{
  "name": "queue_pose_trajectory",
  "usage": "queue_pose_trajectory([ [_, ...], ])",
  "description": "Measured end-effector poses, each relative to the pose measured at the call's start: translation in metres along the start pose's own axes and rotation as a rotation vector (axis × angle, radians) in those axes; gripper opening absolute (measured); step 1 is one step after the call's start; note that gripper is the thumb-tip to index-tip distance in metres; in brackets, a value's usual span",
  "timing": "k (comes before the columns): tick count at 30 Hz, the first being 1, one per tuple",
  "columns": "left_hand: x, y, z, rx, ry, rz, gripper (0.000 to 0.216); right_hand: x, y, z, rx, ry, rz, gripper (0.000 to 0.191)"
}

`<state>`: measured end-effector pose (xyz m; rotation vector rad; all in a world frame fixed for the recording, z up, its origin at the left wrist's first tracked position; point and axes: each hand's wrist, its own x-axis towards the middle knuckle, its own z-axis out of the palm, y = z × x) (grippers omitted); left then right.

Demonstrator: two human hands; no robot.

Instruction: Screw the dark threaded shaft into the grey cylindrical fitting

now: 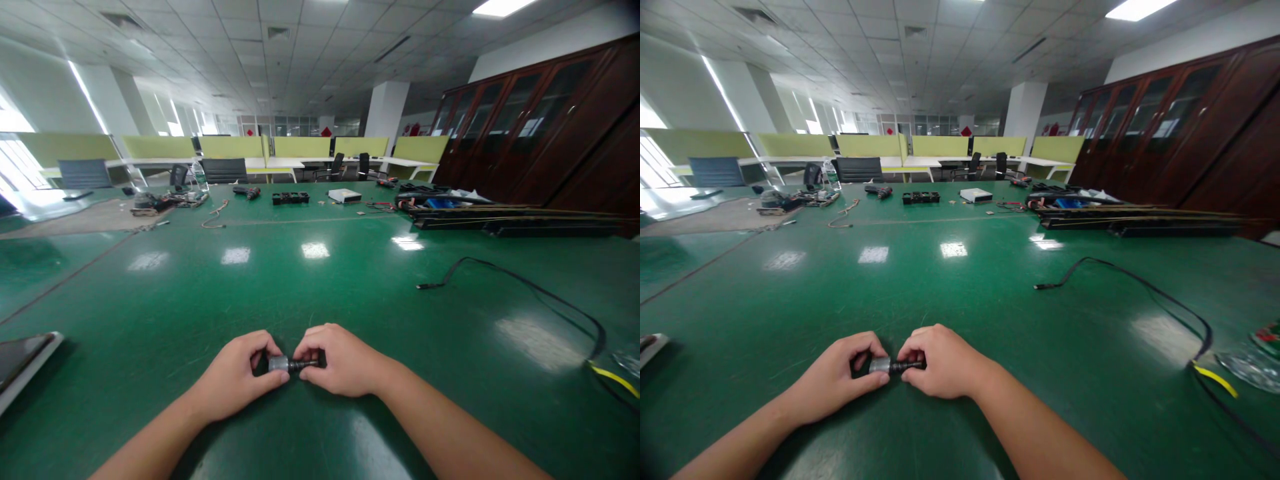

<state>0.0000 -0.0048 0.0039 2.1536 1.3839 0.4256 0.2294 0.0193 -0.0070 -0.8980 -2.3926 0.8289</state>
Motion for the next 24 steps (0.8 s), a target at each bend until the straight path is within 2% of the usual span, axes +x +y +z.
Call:
queue_pose_trajectory([
  [24, 0.0014, 0.0018, 0.0001, 0.003, 0.002, -0.008, 0.023, -0.0007, -0.0016, 0.0011, -0.053, 0.002, -0.024, 0.016],
])
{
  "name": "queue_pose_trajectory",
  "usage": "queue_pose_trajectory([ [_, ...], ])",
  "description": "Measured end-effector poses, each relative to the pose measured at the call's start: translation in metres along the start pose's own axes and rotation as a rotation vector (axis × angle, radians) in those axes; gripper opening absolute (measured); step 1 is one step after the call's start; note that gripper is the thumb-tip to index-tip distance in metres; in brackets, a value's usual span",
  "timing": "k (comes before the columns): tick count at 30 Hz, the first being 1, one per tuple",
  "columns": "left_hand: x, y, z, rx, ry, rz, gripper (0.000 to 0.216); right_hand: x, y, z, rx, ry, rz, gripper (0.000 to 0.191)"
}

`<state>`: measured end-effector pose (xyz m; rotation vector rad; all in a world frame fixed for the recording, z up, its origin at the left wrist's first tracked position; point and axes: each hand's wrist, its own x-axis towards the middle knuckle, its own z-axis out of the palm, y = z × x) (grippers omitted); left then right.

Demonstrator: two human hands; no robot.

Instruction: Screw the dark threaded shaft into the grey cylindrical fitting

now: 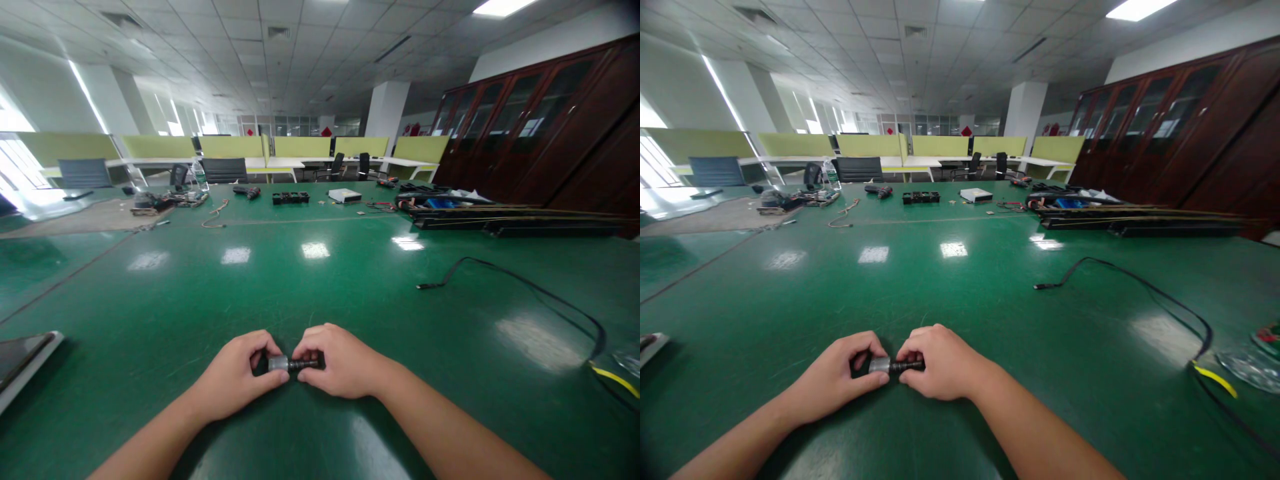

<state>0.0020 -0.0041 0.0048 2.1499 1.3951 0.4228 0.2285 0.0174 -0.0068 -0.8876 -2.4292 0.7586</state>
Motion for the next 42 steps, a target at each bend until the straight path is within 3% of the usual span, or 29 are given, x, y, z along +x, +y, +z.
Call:
queue_pose_trajectory([
  [42, -0.0003, -0.0024, -0.0003, -0.012, -0.001, 0.022, 0.022, 0.0013, -0.0028, 0.0034, -0.113, 0.002, -0.061, 0.018],
])
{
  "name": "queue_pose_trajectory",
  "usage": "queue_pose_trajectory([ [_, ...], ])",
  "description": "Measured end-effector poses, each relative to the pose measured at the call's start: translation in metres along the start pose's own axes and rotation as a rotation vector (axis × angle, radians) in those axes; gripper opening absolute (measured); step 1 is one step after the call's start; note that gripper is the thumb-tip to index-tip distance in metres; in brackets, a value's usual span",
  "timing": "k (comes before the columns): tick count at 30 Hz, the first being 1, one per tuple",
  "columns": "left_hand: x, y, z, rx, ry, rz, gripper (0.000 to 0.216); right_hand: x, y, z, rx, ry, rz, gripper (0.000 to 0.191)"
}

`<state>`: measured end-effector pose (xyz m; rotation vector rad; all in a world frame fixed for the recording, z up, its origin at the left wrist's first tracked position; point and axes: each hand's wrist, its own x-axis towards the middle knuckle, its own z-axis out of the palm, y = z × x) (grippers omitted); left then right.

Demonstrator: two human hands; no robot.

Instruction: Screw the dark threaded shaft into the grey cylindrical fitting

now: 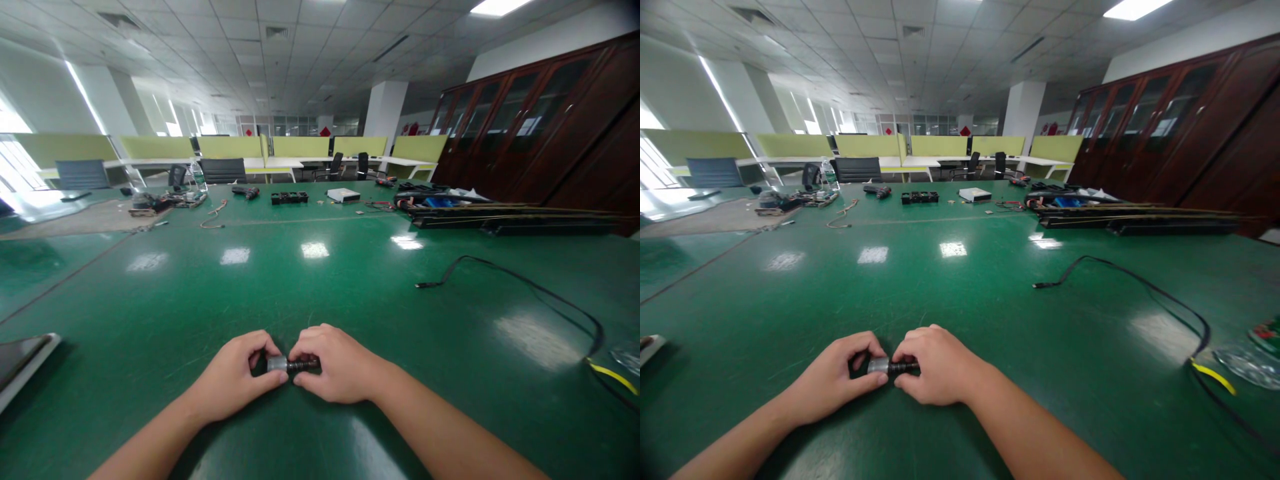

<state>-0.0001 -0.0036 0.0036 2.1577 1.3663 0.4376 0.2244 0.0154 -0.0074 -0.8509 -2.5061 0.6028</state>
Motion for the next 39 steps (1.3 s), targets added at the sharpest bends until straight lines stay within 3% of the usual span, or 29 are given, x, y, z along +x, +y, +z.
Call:
queue_pose_trajectory([
  [15, 0.000, 0.003, -0.001, 0.025, -0.011, -0.019, 0.023, -0.005, 0.007, -0.011, -0.004, -0.026, 0.053, 0.009],
  [23, -0.001, 0.003, -0.001, 0.013, -0.020, -0.018, 0.026, -0.013, 0.026, -0.029, 0.107, -0.109, 0.242, 0.007],
  [32, -0.001, 0.003, -0.002, 0.018, -0.015, -0.026, 0.024, -0.008, 0.017, -0.018, 0.124, -0.067, 0.188, 0.009],
  [39, 0.000, 0.002, -0.001, 0.014, -0.007, -0.012, 0.023, -0.001, 0.004, -0.009, 0.251, -0.015, 0.089, 0.037],
])
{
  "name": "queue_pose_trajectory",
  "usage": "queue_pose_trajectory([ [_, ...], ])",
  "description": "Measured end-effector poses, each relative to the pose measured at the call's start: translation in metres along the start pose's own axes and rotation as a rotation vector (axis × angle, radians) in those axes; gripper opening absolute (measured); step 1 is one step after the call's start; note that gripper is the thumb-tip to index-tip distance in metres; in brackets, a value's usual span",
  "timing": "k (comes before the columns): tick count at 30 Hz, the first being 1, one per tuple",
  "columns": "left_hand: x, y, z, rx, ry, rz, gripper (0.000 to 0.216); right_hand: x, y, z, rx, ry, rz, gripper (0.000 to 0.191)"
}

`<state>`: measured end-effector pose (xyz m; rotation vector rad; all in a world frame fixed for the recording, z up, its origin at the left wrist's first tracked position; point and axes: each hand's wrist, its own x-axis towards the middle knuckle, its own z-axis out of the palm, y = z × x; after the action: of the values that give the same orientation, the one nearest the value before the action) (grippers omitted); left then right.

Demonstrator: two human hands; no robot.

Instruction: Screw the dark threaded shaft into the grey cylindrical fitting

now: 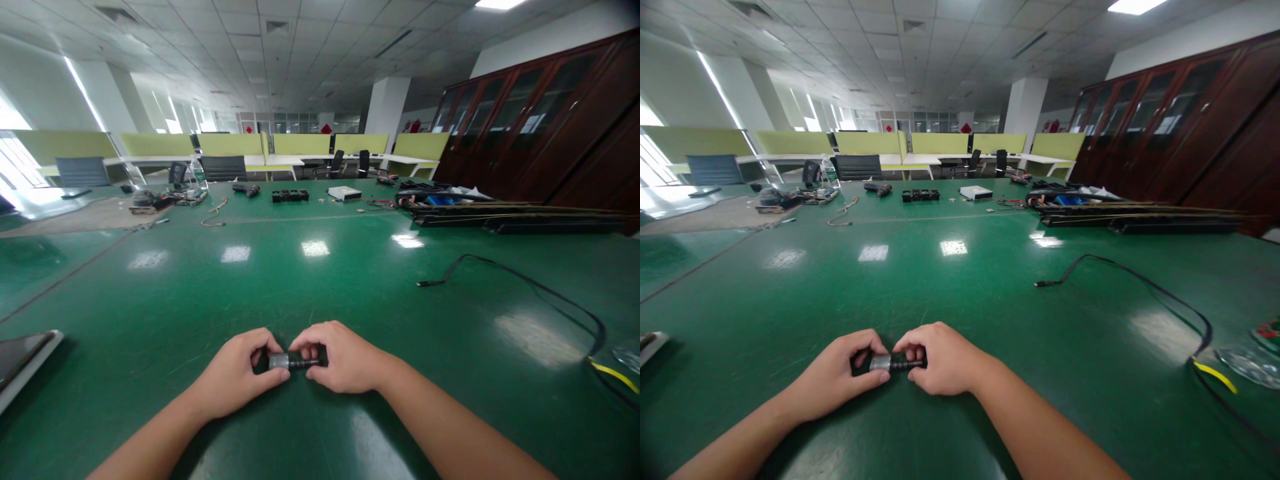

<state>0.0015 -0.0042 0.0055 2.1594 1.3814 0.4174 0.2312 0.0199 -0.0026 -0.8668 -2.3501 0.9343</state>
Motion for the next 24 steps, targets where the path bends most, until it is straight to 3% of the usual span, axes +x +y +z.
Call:
queue_pose_trajectory([
  [9, -0.0007, -0.0010, 0.0000, 0.003, 0.001, 0.002, 0.022, 0.0016, -0.0006, 0.0038, -0.021, 0.021, 0.011, 0.020],
  [24, -0.0019, -0.0001, -0.0006, 0.002, -0.005, -0.025, 0.023, 0.0010, -0.0002, 0.0063, -0.116, 0.011, -0.037, 0.016],
])
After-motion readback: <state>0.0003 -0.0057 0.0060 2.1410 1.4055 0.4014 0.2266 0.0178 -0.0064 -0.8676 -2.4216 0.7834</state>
